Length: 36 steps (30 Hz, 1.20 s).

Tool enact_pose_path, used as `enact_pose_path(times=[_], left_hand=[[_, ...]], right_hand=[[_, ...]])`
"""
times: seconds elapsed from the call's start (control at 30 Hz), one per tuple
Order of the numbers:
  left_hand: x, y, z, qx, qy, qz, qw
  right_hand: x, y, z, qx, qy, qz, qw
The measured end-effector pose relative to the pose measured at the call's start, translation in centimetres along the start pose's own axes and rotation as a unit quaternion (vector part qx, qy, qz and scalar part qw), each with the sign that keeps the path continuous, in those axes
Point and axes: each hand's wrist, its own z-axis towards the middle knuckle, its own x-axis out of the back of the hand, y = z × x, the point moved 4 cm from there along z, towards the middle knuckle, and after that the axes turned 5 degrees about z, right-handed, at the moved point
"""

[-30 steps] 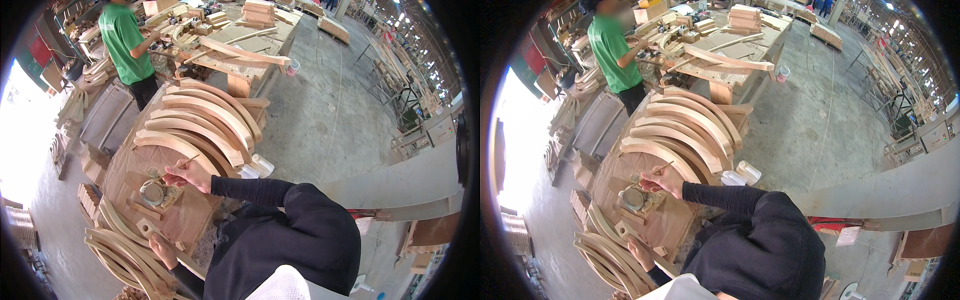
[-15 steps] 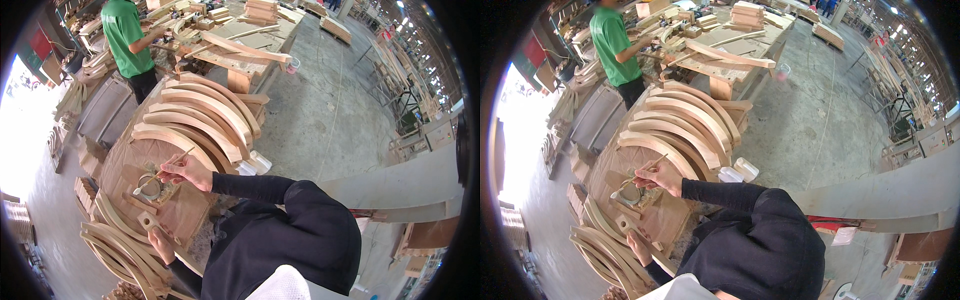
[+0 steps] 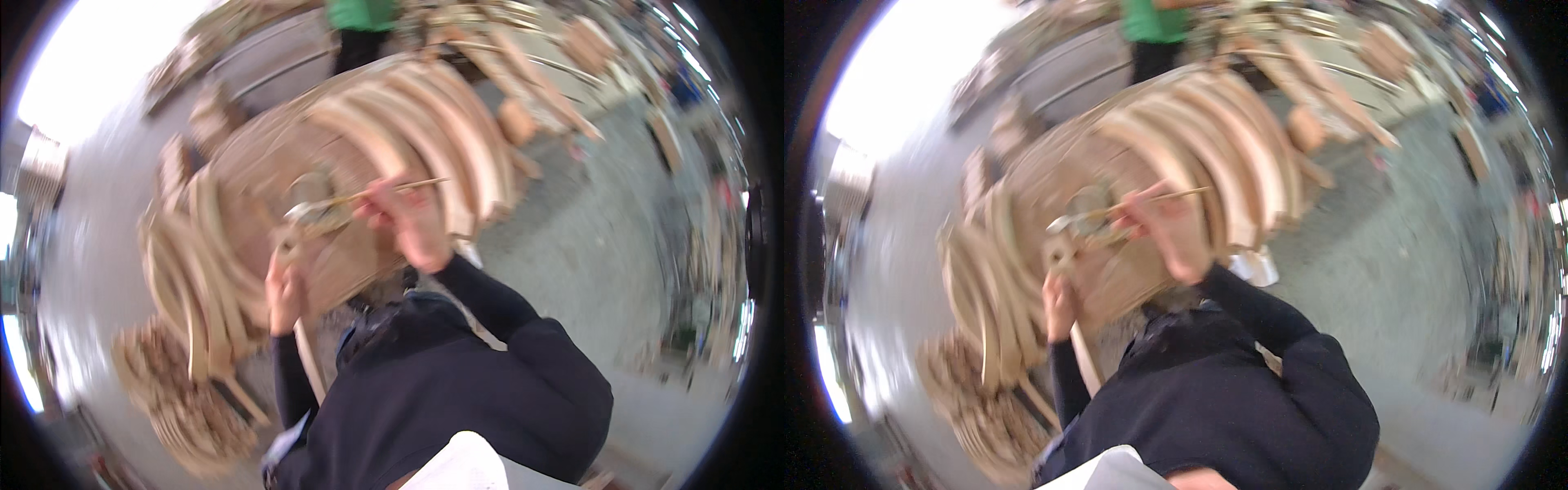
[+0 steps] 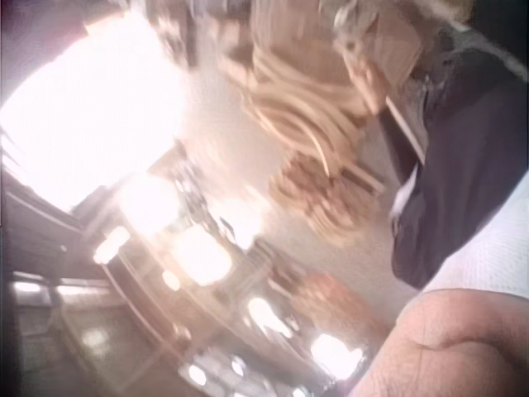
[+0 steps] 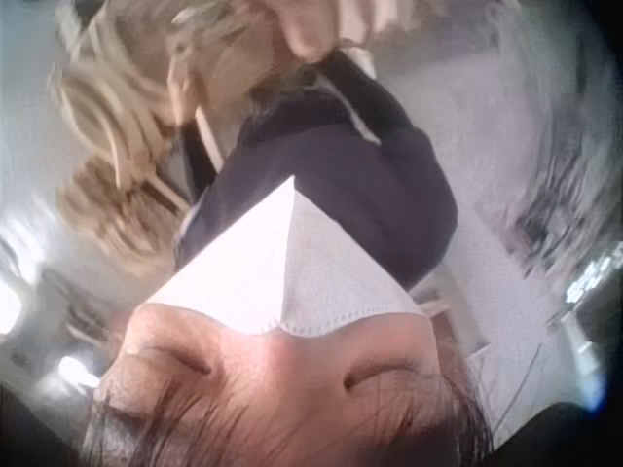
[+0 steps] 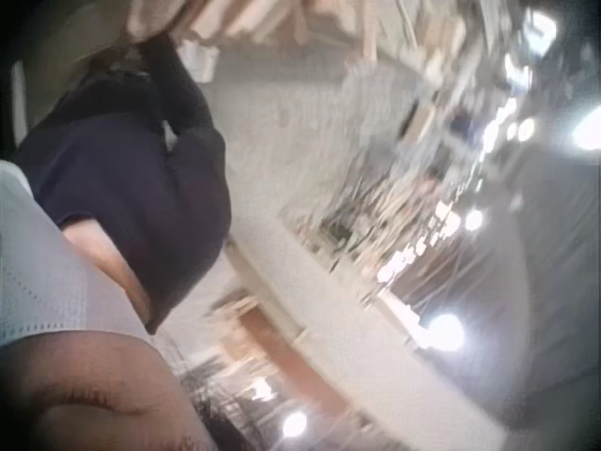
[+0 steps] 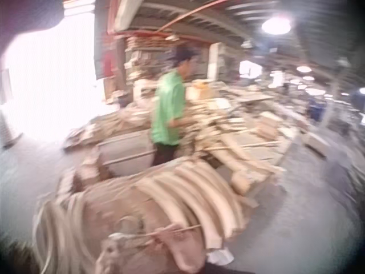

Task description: The person applies glue to the hole of a small wooden part using a stick, then places the part on a stack of similar curved wooden pieces. This process is repeated multiple times in a workshop setting.

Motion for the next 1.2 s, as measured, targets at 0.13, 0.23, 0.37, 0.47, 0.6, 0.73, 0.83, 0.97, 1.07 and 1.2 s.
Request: enact_pose_path(times=[0.13, 0.23, 0.37, 0.47, 0.6, 0.73, 0.83, 0.97, 1.07, 1.2], left_hand=[[-1.2, 3.5, 0.5, -0.158, 0.041, 0.102, 0.981], [-1.7, 4.1, 0.1, -0.123, 0.024, 0.089, 0.988], [-2.1, 4.2, -0.3, -0.09, 0.024, 0.031, 0.995], [-2.4, 4.3, -0.5, -0.095, 0.008, -0.033, 0.995], [-2.8, 4.7, -0.6, -0.105, -0.002, -0.048, 0.993], [-3.0, 4.7, -0.7, -0.109, -0.004, -0.051, 0.993], [-3.3, 4.9, -0.8, -0.107, -0.004, -0.059, 0.992], [-3.6, 5.1, -0.9, -0.111, 0.005, -0.067, 0.992], [-3.8, 5.0, -1.4, -0.107, -0.002, -0.063, 0.992], [-3.9, 4.9, -1.8, -0.091, -0.002, -0.056, 0.994]], right_hand=[[-0.5, -0.5, -1.1, 0.044, 0.003, -0.04, 0.998], [-0.5, -0.4, -0.9, 0.046, -0.009, -0.062, 0.997], [-0.7, 0.6, -0.7, 0.037, -0.03, -0.078, 0.996], [-1.0, 1.2, -0.6, 0.03, -0.038, -0.078, 0.996], [-1.3, 1.4, -0.5, 0.038, -0.052, -0.073, 0.995], [-1.1, 1.4, -0.2, 0.056, -0.064, -0.08, 0.993], [-1.0, 1.2, -0.2, 0.047, -0.064, -0.064, 0.995], [-1.0, 1.1, -0.4, 0.045, -0.069, -0.038, 0.996], [-0.5, 1.1, -1.0, 0.046, -0.08, -0.027, 0.995], [-0.2, 0.7, -1.6, 0.055, -0.105, -0.035, 0.992]])
